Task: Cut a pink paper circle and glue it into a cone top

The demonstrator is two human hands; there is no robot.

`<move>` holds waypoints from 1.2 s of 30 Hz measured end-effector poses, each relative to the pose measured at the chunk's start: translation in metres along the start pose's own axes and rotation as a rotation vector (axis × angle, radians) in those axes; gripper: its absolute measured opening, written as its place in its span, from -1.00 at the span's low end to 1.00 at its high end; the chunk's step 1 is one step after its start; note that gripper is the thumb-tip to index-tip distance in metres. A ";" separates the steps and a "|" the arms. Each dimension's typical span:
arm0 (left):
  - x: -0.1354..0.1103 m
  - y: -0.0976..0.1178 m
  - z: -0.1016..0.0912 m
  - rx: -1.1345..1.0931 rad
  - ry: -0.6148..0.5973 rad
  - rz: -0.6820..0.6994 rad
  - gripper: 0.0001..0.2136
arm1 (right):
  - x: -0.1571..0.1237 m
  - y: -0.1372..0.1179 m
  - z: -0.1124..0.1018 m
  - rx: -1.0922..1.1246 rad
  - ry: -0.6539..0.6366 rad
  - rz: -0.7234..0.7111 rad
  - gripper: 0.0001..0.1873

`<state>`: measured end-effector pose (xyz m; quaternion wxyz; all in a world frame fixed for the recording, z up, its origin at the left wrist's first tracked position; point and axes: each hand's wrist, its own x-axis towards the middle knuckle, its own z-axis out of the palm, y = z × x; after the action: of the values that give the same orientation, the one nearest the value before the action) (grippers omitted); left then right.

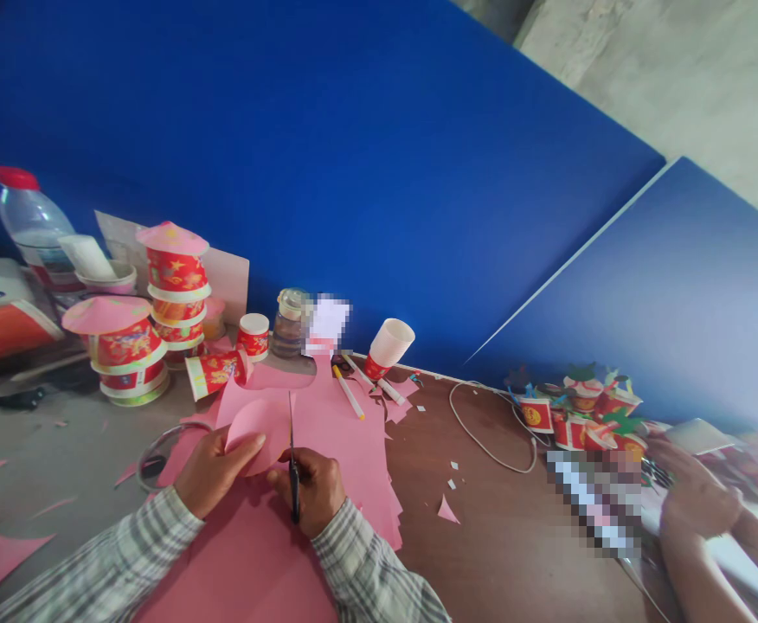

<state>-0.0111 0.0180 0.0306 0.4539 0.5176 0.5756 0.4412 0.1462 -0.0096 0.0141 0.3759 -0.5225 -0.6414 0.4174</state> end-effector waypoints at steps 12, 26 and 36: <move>0.002 0.004 -0.005 -0.118 -0.071 0.009 -0.76 | 0.002 0.011 0.000 0.039 -0.024 0.103 -0.67; 0.007 0.008 -0.017 -0.098 -0.167 -0.008 -0.77 | 0.003 0.013 -0.001 0.028 -0.031 0.095 -0.69; 0.014 0.002 -0.025 -0.079 -0.233 -0.037 -0.79 | 0.004 0.015 -0.005 -0.022 -0.066 0.070 -0.75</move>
<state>-0.0358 0.0311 0.0369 0.5460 0.5364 0.5107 0.3916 0.1559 -0.0033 0.0023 0.3340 -0.5345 -0.6395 0.4401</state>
